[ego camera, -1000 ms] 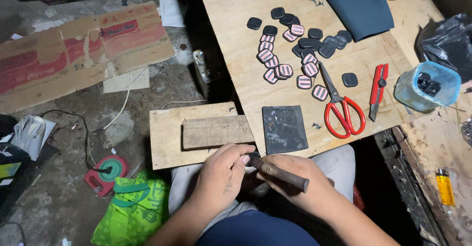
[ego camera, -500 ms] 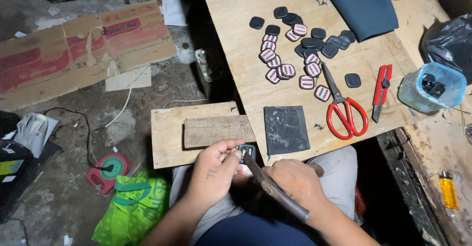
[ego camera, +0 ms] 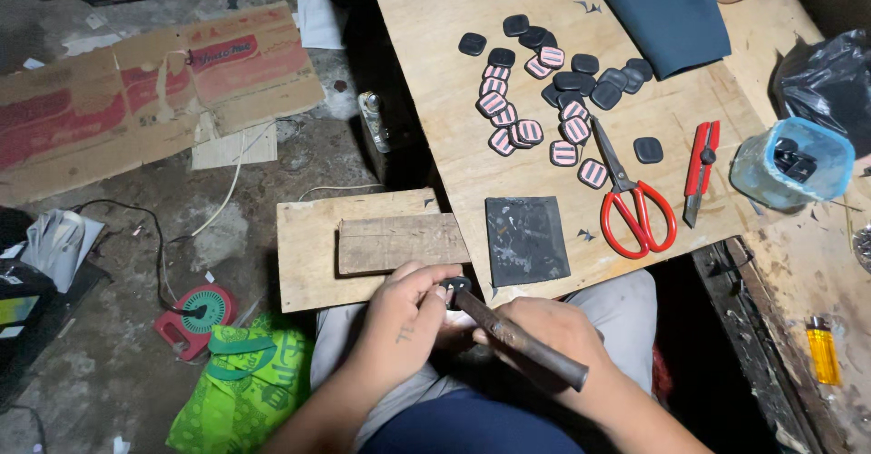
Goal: The person repeatedly picks small black rubber pieces from a wooden table, trims their edges with red-handled scissors, and then uses a hammer to press and shape them on a small wooden block. Finished pieces are placed back on the table among others.
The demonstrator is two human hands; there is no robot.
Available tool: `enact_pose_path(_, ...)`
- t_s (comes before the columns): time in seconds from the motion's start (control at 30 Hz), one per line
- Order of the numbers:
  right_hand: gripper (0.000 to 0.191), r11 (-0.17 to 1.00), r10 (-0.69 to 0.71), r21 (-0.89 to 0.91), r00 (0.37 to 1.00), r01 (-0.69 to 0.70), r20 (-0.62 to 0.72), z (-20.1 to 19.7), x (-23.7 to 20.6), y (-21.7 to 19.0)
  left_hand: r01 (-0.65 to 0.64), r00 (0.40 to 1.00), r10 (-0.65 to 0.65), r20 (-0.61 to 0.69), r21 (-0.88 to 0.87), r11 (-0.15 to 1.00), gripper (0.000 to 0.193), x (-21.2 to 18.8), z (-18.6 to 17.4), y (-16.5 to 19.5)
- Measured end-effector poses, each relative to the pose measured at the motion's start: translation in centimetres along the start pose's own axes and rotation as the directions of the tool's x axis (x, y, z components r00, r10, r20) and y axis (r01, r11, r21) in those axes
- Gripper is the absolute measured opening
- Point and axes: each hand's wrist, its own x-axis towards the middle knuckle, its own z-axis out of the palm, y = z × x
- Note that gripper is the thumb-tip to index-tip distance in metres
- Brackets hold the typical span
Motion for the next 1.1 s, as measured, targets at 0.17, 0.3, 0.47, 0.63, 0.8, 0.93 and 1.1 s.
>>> enact_pose_path(0.17,0.02,0.977,0.172,0.136,0.984,-0.165,-0.036,0.1,-0.1,-0.2,0.124,0.991,-0.107,0.076,-0.277,0.953,0.021,0.3,-0.1,-1.3)
enact_pose_path(0.3,0.021,0.981,0.132,0.15,0.991,-0.126,-0.031,0.5,0.0,0.0,0.147,0.987,-0.113,0.115,-0.354,0.924,0.026,0.1,-0.1,-1.3)
enact_pose_path(0.47,0.021,0.96,0.197,0.2,0.98,-0.194,0.008,0.4,0.1,0.2,0.031,0.993,0.01,0.119,-0.341,0.939,0.022,-0.2,0.0,-0.8)
enact_pose_path(0.63,0.017,0.993,0.05,-0.106,0.998,-0.047,0.027,0.5,0.0,-0.2,0.055,0.988,-0.018,0.157,-0.235,0.97,0.019,-0.1,0.1,-0.6)
enact_pose_path(0.8,0.019,0.972,0.074,-0.226,0.997,-0.066,0.023,1.4,0.1,0.0,-0.111,0.983,0.122,0.136,-0.084,0.99,0.021,0.4,-0.3,-0.3)
enact_pose_path(0.93,0.02,0.972,0.102,-0.221,0.992,-0.084,0.07,1.5,-0.1,0.0,-0.292,0.952,0.306,-0.02,0.242,0.925,0.021,0.1,0.4,0.0)
enact_pose_path(1.1,0.016,0.983,0.089,-0.168,0.995,-0.08,0.05,1.8,-0.5,-0.2,-0.086,0.99,0.106,-0.095,0.199,0.976,0.018,0.6,0.2,-0.2)
